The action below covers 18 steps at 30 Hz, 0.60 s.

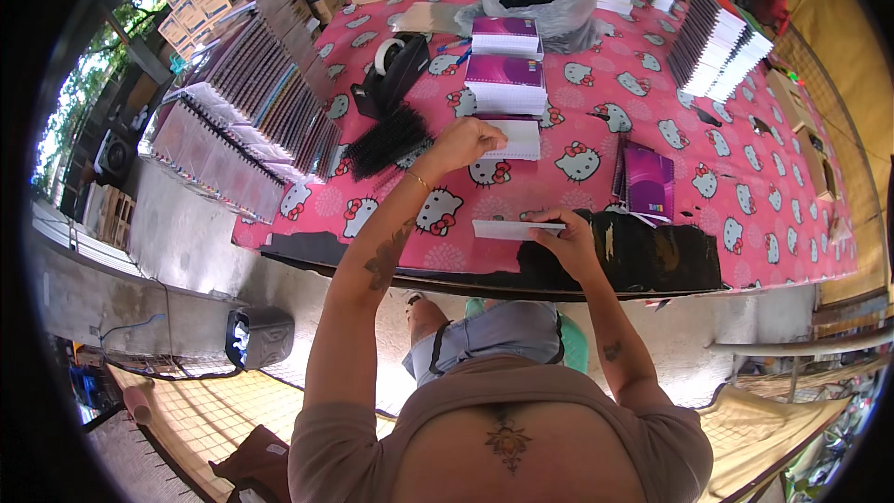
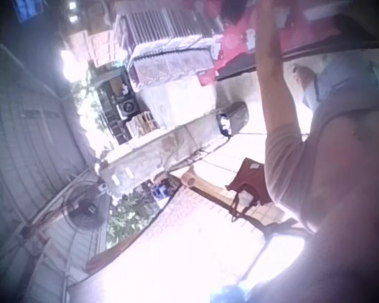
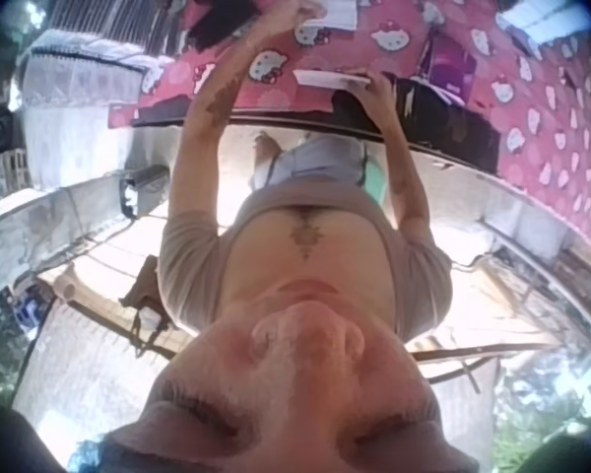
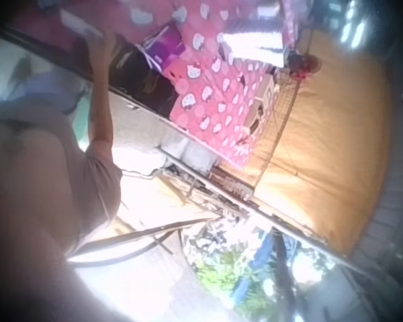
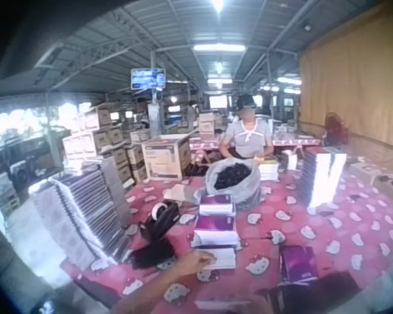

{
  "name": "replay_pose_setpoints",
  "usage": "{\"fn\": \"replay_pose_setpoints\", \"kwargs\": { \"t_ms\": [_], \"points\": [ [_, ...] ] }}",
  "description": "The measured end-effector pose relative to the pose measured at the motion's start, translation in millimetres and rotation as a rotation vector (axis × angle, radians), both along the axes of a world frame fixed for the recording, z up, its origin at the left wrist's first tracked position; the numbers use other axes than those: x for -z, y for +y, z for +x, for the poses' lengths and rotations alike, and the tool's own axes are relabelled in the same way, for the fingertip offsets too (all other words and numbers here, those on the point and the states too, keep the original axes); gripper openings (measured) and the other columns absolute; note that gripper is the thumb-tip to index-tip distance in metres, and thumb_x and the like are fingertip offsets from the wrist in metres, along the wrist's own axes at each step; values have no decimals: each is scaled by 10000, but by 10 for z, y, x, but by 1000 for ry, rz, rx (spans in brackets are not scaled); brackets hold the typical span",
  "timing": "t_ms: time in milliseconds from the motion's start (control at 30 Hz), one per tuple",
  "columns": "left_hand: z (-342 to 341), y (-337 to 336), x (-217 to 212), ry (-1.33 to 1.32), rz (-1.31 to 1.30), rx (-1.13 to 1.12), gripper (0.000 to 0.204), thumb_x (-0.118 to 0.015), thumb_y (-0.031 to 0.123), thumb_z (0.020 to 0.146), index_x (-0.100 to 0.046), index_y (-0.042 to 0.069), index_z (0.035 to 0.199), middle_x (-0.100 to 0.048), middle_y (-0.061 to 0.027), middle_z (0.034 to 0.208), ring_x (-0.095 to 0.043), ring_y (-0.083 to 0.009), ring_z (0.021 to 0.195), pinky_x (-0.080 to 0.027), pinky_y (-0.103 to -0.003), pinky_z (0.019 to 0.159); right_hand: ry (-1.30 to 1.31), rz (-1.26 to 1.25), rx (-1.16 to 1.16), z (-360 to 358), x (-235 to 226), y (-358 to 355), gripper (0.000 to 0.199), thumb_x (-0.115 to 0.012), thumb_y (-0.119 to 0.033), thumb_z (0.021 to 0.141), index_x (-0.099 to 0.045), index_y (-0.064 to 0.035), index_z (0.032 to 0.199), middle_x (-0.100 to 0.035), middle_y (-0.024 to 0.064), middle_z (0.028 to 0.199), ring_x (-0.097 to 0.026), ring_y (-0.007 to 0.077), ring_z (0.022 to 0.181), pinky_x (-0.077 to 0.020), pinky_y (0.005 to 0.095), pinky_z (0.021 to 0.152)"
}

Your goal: The person assembles notebooks by sliding black plastic spiral coils into the pre-punched holes of notebook covers and pages by hand.

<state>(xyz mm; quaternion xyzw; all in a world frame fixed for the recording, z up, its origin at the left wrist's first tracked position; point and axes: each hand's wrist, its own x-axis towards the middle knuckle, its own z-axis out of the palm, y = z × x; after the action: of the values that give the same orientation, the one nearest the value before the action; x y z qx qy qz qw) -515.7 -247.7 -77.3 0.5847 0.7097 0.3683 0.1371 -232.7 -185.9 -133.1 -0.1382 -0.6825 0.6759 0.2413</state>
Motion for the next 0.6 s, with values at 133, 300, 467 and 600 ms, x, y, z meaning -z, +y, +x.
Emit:
{"fn": "replay_pose_setpoints", "kwargs": {
  "t_ms": [133, 300, 467, 600],
  "points": [
    [125, 41, -22, 219, 160, -145, 110, -651, 84, 898, -716, 25, 965, -721, -156, 897, -715, -295, 863, -551, -356, 772, -4, -89, 6, -22, 28, -5, 177, -734, -18, 867, -667, -20, 1031, -703, 70, 1055, -626, 111, 957, -492, 262, 858],
    [99, -16, -5, 124, 1, -58, 126, -699, 121, 855, -696, 24, 936, -709, -133, 909, -692, -315, 818, -539, -391, 739, 42, -40, -16, -45, -9, -38, 166, -719, -1, 873, -642, -18, 1019, -700, 75, 1066, -630, 122, 981, -498, 273, 871],
    [168, 20, -78, 175, -14, 31, 151, -742, 189, 800, -730, 76, 900, -694, -110, 962, -679, -299, 889, -522, -412, 791, 28, -32, -10, -11, -13, -12, 170, -715, 6, 874, -631, -24, 1019, -693, 82, 1074, -633, 139, 1000, -502, 277, 881],
    [154, 87, -105, 262, -57, 56, 139, -726, 192, 809, -747, 88, 899, -688, -93, 980, -669, -300, 936, -520, -410, 825, 47, -38, -14, -11, 7, -19, 178, -723, 1, 869, -631, -27, 1019, -686, 80, 1085, -631, 136, 997, -502, 276, 882]
  ]
}}
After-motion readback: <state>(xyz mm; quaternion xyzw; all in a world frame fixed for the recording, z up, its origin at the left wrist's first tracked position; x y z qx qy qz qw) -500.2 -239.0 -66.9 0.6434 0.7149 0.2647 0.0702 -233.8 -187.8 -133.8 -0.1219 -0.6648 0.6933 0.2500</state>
